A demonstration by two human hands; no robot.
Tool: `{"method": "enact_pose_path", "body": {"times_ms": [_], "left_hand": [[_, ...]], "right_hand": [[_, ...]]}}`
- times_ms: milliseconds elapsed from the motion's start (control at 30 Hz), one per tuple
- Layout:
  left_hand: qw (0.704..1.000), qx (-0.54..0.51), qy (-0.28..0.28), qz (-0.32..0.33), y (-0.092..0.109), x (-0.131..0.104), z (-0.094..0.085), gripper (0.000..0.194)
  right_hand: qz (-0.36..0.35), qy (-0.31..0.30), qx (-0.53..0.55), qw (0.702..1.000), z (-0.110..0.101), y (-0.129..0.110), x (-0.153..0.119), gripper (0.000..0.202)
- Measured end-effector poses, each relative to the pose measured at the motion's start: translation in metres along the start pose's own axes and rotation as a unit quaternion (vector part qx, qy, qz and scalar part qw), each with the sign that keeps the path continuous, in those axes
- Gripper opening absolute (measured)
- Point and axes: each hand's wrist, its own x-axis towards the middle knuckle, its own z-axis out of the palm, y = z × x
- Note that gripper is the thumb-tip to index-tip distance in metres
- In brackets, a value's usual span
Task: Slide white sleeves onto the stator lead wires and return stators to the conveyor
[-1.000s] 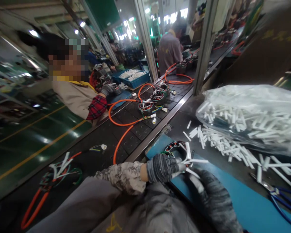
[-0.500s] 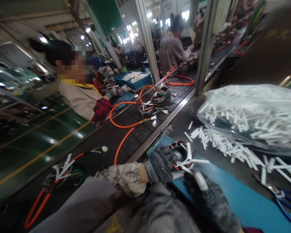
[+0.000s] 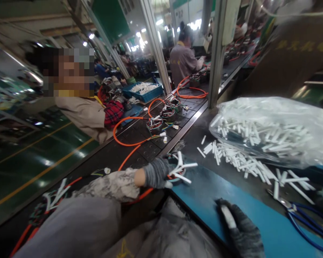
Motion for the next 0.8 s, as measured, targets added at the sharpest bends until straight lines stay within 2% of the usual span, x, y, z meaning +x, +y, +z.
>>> {"method": "enact_pose_path", "body": {"times_ms": [33,67,167,233,333,433,500,533,633,667,733,800], "left_hand": [[1.000,0.003,-0.018,-0.006,-0.013,-0.011,-0.003,0.034],[0.999,0.012,-0.028,-0.030,-0.026,-0.023,-0.005,0.037],[0.989,0.047,-0.056,-0.131,-0.066,-0.066,-0.012,0.070],[0.968,0.074,-0.084,-0.223,-0.088,-0.096,-0.016,0.080],[0.914,0.123,-0.119,-0.368,-0.107,-0.133,-0.021,0.071],[0.841,0.174,-0.138,-0.493,-0.114,-0.143,-0.029,0.056],[0.820,0.197,-0.127,-0.522,-0.115,-0.127,-0.035,0.054],[0.826,0.199,-0.109,-0.516,-0.117,-0.111,-0.039,0.058],[0.883,0.142,-0.029,-0.447,-0.129,-0.044,-0.048,0.075],[0.896,0.097,-0.027,-0.432,-0.137,-0.019,-0.050,0.079],[0.906,0.064,-0.028,-0.418,-0.154,0.026,-0.053,0.077],[0.913,0.027,-0.040,-0.405,-0.169,0.060,-0.053,0.064]], "right_hand": [[-0.016,0.000,0.002,1.000,0.000,0.000,-0.001,0.027],[-0.032,-0.003,-0.003,0.999,0.000,0.000,-0.002,0.027],[-0.090,-0.032,-0.034,0.995,-0.003,-0.003,-0.003,0.034],[-0.120,-0.040,-0.044,0.991,-0.003,-0.004,-0.002,0.037],[-0.118,-0.033,-0.045,0.991,0.001,0.000,-0.004,0.038],[-0.080,-0.003,-0.038,0.996,0.008,0.007,-0.006,0.044],[-0.059,0.008,-0.027,0.998,0.011,0.010,-0.006,0.050],[-0.052,0.005,-0.023,0.998,0.013,0.010,-0.006,0.051],[-0.047,0.004,-0.016,0.999,0.014,0.010,-0.004,0.050],[-0.050,0.007,-0.015,0.999,0.014,0.009,-0.004,0.050],[-0.063,0.015,-0.013,0.998,0.014,0.010,-0.004,0.049],[-0.075,0.024,-0.010,0.997,0.014,0.011,-0.005,0.048]]}}
